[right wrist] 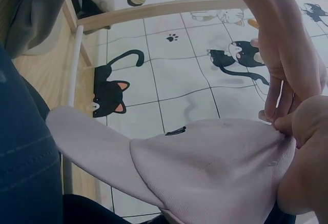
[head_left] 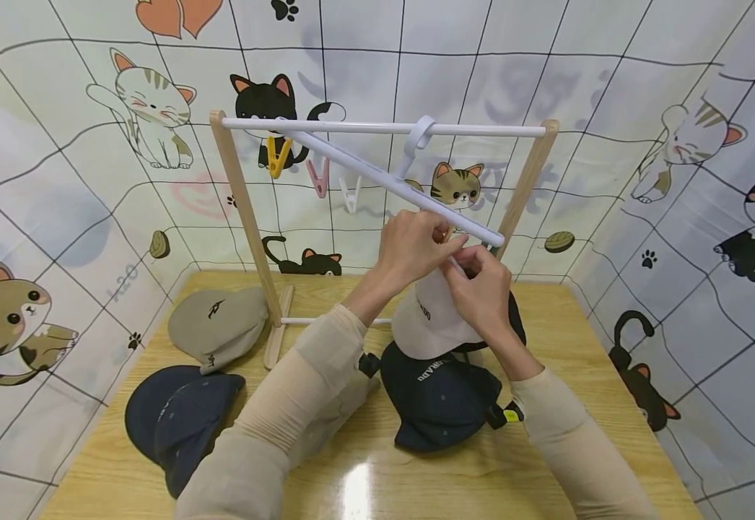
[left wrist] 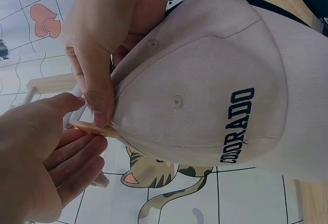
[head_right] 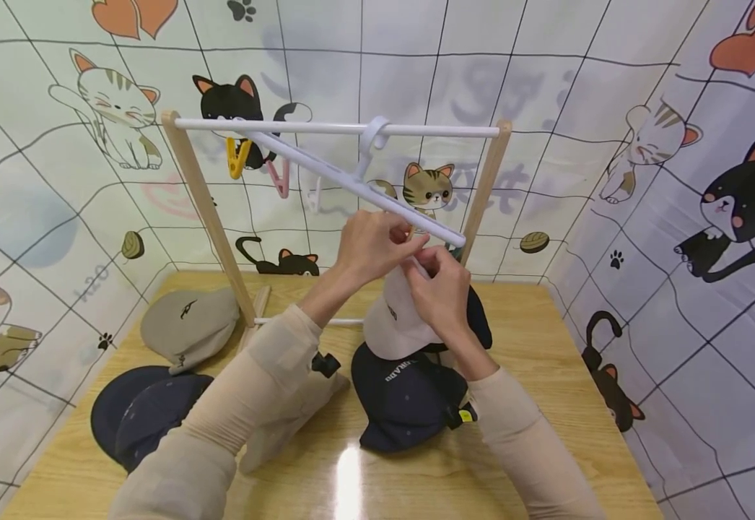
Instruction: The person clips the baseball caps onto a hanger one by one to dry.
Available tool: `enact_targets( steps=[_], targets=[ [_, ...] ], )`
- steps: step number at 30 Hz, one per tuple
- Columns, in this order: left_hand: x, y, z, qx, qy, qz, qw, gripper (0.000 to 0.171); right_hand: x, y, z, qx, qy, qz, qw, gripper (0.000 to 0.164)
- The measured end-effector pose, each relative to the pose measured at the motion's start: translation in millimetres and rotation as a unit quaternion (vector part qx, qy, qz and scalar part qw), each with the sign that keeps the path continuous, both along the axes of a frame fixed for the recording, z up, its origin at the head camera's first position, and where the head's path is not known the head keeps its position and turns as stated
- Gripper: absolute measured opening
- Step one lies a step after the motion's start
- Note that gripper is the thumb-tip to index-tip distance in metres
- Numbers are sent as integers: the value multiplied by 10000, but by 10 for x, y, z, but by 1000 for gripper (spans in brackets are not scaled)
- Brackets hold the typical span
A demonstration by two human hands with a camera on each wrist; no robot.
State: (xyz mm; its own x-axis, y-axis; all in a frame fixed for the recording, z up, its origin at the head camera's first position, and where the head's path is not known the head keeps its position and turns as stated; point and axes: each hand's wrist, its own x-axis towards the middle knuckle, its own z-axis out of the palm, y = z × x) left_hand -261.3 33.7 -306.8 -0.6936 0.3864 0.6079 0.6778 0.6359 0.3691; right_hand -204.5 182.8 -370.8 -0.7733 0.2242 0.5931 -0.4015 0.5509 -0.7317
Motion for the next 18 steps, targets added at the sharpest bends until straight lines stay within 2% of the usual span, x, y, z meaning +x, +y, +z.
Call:
enact_targets(
  steps=[6,10,18],
  targets=[
    [-10,-14,-24,109,-138,-107,9998,37,-57,47,0,37,-101,101,9999,23],
    [-22,-33,-50,286,-353,-244,9987,33,-102,74,1,52,-142,186,9997,23],
    [-64,-73,-68,571,-832,-593,9931,35,-187,147,36,146,-334,509,9980,23]
  ],
)
